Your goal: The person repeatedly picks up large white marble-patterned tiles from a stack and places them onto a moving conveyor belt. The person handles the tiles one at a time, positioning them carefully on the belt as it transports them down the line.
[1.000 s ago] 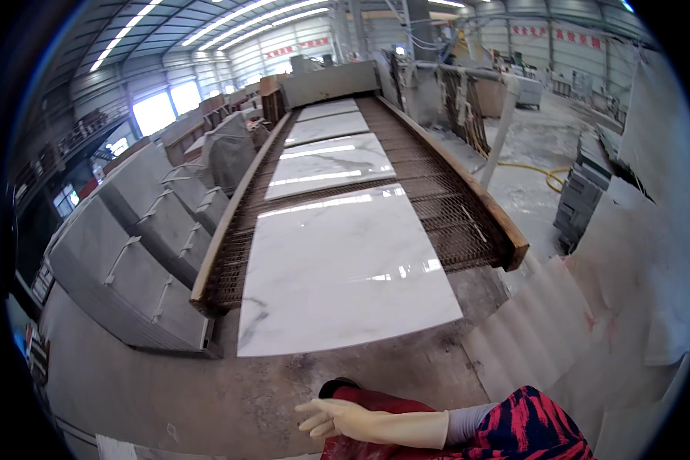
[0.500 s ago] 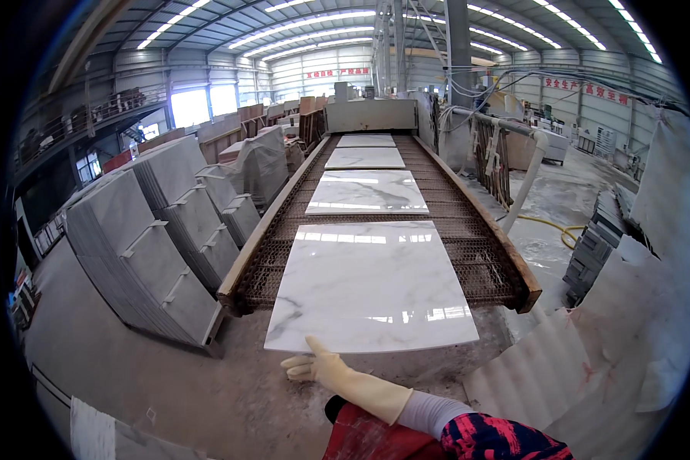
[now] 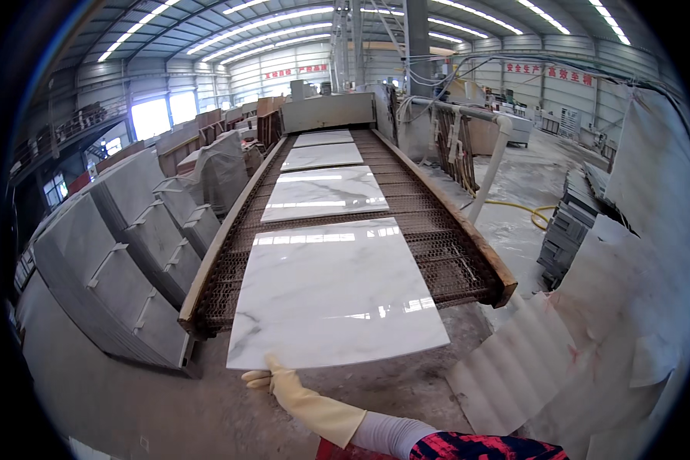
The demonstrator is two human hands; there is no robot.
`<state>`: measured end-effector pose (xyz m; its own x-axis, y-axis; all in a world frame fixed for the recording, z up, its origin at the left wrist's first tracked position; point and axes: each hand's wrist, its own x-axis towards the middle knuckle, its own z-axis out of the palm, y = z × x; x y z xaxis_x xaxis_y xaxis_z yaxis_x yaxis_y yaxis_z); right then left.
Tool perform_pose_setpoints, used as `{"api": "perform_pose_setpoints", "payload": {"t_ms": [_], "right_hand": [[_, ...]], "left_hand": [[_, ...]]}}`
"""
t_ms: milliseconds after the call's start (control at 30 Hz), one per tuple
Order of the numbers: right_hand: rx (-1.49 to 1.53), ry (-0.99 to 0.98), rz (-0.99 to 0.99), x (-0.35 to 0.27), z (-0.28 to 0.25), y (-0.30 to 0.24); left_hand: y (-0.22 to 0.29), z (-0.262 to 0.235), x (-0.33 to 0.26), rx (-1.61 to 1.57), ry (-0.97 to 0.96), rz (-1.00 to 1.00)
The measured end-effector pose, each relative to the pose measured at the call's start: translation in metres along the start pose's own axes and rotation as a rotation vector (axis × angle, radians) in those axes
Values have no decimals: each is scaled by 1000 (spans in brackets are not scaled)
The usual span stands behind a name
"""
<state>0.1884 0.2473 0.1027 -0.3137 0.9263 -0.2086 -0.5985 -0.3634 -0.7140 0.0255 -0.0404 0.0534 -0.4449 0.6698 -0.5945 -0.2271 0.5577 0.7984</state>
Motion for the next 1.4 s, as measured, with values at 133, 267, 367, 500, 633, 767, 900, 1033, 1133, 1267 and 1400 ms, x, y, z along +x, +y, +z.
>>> {"api": "perform_pose_setpoints", "payload": {"t_ms": [133,267,367,500,633,767,900,1033,1133,1267,1400], "right_hand": [[8,33,26,5,7,-3],[-3,58,70,-4,26,-19],[30,-16,69,-10,13,-29],[-279,-267,153,-15,-12,-17],[-183,-350,233,-55,-22,5],[-37,-404,394,-81,-60,58],[36,-393,548,-84,-99,121],[72,-384,641,-79,-122,166],[74,-385,681,-76,-128,186],[56,-368,709,-78,-134,191],[55,-338,740,-75,-145,191]], "left_hand": [[-17,1,22,-6,-23,22],[-45,-9,46,-10,-66,-17],[-66,-9,74,85,-117,-18],[-83,-3,94,308,-161,-10],[-98,-5,110,485,-199,-6],[-117,-15,125,623,-230,0],[-136,-26,140,716,-275,22],[-131,-26,138,729,-325,-26],[-100,-6,121,772,-322,22],[-57,17,98,845,-324,109],[-37,27,84,911,-337,178]]}}
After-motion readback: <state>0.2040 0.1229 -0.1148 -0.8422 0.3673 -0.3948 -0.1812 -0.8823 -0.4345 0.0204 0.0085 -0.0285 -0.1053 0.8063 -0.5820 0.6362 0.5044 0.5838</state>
